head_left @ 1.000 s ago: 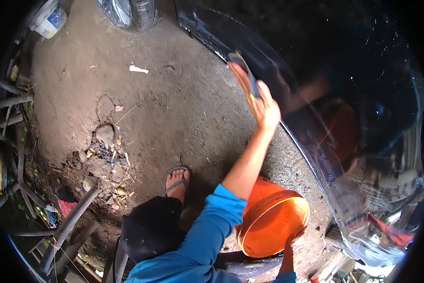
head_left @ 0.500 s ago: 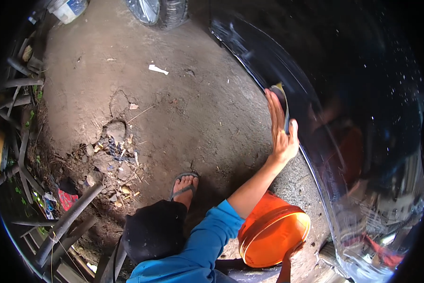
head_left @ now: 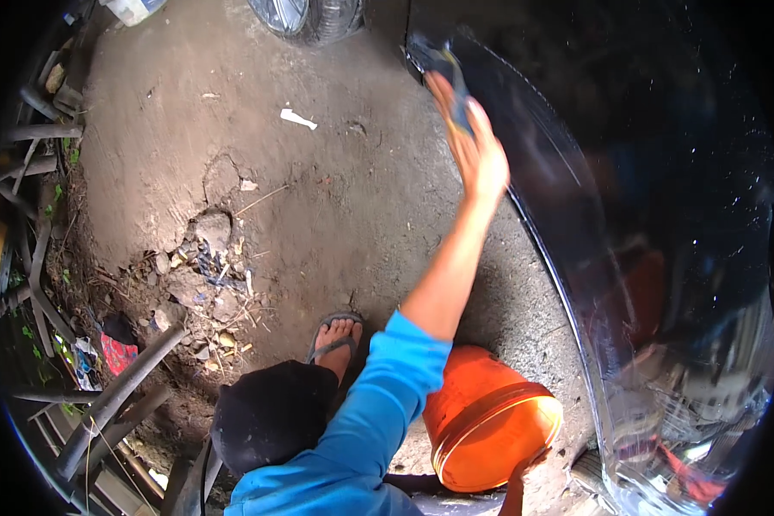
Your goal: Wet sanding a car door panel using a sanding block and water.
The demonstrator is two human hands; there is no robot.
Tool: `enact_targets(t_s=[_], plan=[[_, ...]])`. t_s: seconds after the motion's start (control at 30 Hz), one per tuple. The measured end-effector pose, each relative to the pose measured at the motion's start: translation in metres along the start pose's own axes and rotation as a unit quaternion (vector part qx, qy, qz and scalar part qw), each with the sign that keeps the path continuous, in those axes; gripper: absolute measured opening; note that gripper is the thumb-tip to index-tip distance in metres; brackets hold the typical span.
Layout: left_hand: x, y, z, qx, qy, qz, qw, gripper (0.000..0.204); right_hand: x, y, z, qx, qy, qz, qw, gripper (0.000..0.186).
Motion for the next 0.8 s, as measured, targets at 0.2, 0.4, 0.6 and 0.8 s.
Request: enact_targets(t_s=[0.2, 0.4, 0.6, 0.8], plan=[[0.044, -0.008, 0.004, -0.009, 0.010, -0.034, 0.999, 0.073, -0.001, 0.000, 0.011, -0.025, 0.114, -0.069, 0.991, 0.059], [-0.037, -0.006, -0.001, 0.124, -0.014, 0.041, 0.991, 0.068, 0.009, 0.005, -0.025, 0.014, 0.053, -0.055, 0.997, 0.058], [0.054, -0.014, 0.000, -0.005, 0.001, -0.031, 0.999, 0.078, 0.008, -0.002, -0.025, 0.016, 0.070, -0.066, 0.995, 0.056], [-0.041, 0.007, -0.001, 0.129, -0.038, 0.029, 0.990, 0.072, -0.002, -0.013, -0.006, 0.092, -0.015, -0.008, 0.996, 0.055]])
Point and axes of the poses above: each hand's wrist, its own x-axis away from the middle knuckle, its own y-axis out of the palm, z = x × y, the point moved 1 cm from there along -x, towards the middle knuckle, and after that the axes turned 5 degrees about -x, right-handed, at the moved point
